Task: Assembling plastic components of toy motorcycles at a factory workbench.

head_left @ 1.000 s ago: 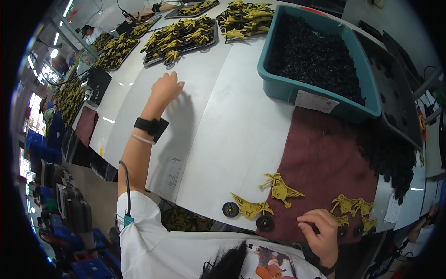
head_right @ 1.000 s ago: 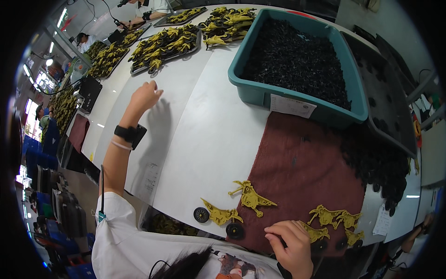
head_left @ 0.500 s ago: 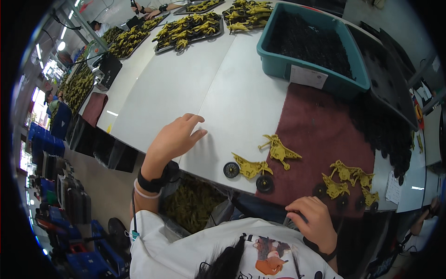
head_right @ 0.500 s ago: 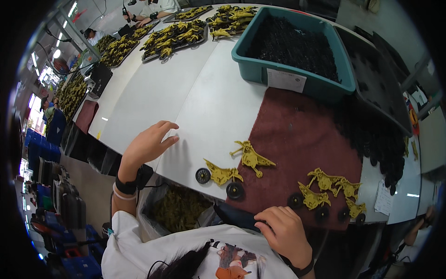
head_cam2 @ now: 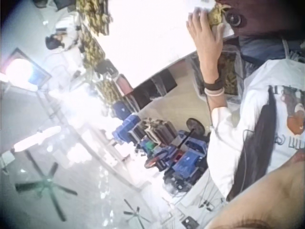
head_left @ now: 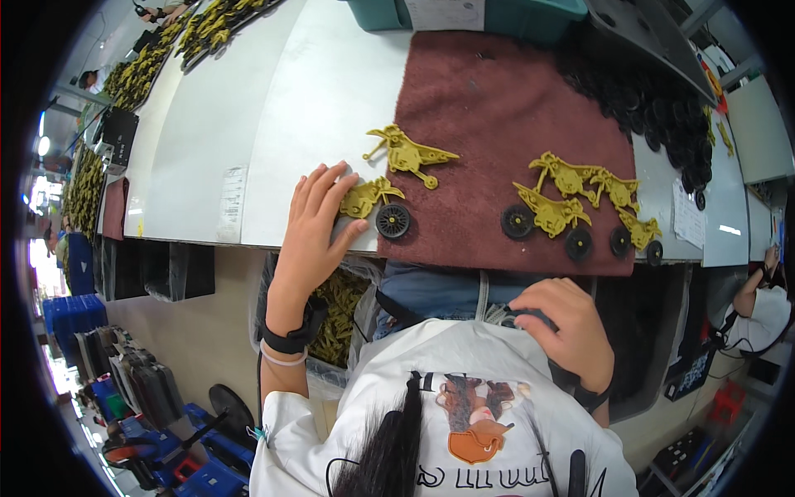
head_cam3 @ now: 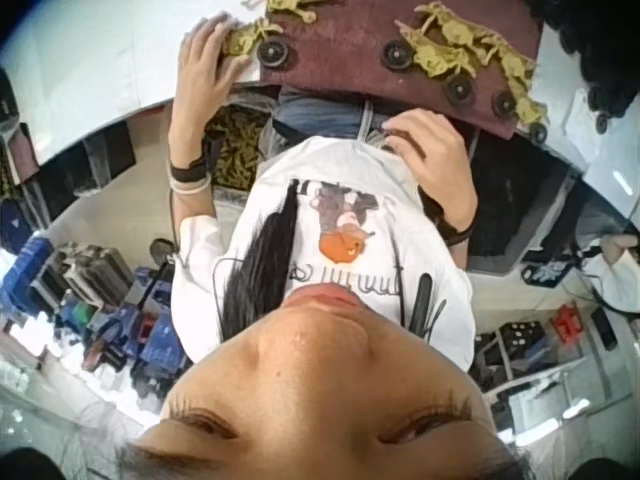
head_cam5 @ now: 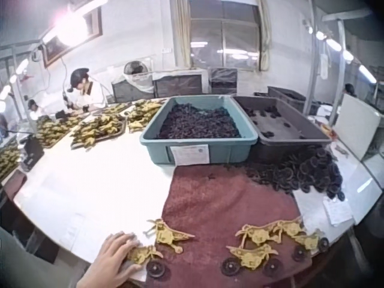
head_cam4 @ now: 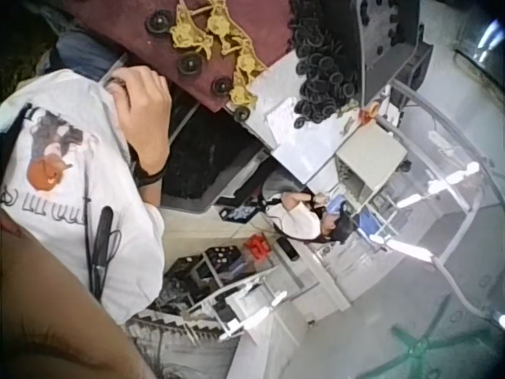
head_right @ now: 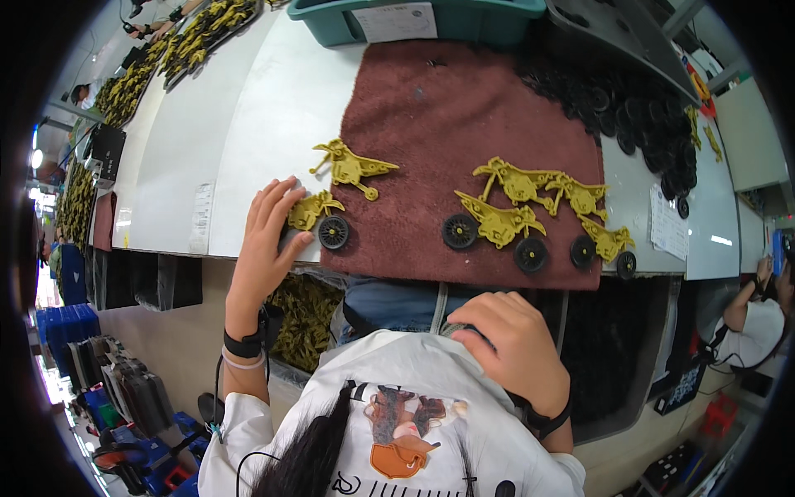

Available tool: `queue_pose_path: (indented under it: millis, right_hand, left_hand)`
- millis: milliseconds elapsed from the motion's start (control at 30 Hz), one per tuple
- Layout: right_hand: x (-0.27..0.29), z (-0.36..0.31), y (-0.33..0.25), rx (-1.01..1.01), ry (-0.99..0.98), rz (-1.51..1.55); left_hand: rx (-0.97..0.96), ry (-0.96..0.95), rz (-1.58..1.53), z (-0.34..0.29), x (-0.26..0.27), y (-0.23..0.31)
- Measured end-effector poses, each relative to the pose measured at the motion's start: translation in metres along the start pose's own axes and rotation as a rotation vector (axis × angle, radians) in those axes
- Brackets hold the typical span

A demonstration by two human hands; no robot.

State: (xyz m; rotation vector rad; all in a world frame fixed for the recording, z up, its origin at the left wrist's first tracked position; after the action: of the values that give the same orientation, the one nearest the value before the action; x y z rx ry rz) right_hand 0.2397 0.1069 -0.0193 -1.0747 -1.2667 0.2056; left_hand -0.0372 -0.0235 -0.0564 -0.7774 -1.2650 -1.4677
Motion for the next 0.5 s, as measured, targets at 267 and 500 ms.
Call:
queue_pose_path:
  millis: [267,500]
  right_hand:
    - [0.028,-0.002,0.019,-0.105,0.087,0.023]
    - [0.05,0.011,0.015,-0.106,0.112,-0.056]
  left_hand:
    - [-0.08,0.067,-0.138,0.023,0.0,0.031]
    - [-0.044,-0.048,-0.073,0.043,-0.003,0.05]
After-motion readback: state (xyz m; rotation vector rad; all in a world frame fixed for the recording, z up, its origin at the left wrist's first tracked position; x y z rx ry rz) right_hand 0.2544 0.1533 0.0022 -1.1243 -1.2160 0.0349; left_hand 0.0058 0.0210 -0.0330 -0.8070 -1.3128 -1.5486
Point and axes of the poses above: each hand's wrist, its own z-axis towards the middle knuckle, its own x-axis out of the back of the hand, y = z × x, the point moved 5 cm from there along z, towards the middle knuckle, and after that the axes turned 14 degrees about -x, right-handed, at the moved point
